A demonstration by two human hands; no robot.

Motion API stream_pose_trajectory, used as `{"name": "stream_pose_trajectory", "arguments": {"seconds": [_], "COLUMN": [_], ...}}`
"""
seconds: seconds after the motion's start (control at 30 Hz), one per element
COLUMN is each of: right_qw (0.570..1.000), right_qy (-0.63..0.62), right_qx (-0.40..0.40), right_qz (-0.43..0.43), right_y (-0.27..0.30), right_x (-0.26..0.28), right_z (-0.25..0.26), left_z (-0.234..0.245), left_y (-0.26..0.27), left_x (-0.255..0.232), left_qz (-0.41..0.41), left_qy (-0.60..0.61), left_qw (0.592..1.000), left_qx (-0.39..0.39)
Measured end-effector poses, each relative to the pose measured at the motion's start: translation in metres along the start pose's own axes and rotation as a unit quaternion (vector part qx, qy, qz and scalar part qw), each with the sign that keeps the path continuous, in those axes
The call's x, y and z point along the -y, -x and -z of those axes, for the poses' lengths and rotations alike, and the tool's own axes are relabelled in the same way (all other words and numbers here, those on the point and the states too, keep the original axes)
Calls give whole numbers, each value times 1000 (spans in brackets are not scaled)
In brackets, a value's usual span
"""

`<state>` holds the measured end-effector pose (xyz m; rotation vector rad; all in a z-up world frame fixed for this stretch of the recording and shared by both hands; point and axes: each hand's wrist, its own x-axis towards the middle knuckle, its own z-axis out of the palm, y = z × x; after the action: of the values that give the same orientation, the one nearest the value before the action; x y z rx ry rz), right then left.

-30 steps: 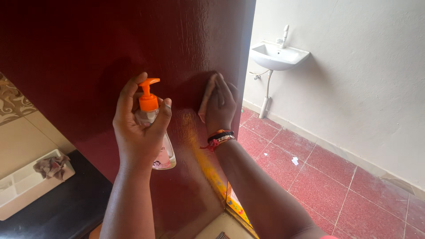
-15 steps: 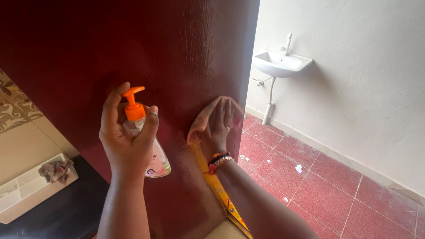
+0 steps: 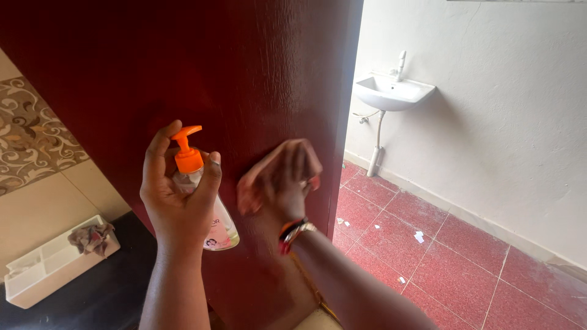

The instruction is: The person wipes the surface and edges of a brown door and the adjacent door frame using a cloth and a bottle of soap. They move the cloth repeatedly along the top and side of the door and frame while holding the bottle.

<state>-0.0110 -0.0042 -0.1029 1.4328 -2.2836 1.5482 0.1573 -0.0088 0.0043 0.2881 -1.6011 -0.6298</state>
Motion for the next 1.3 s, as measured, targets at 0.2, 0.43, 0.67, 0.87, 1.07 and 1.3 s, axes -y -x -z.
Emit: {"name": "stream_pose_trajectory", "arguments": {"seconds": [0.2,0.43,0.67,0.87,1.07,1.3], "right_qw": [985,989,980,960,982,984], "right_qy": [-117,78,-74,-143,-82,-33], "right_qx": [-127,53,-165,-101,-35,-101], "right_qz": [4,115,80,220,168,141], "right_y": [-14,57,-17,44,36,27], "right_x": [21,50,28,36,31,35], "right_z": [-4,-39,-4,-53,-41,-22], "left_z": [9,28,34,33,37,45], "left_y": [8,9,10,6,6,11], "left_x": [-9,-12,-20,-20,-18,-26], "left_qz": [37,3,16,10,-10,41], "left_qy": [41,23,26,16,8,-14], "left_qw": [998,1000,1000,1000,1000,999], "left_qx": [5,3,1,2,2,4]}}
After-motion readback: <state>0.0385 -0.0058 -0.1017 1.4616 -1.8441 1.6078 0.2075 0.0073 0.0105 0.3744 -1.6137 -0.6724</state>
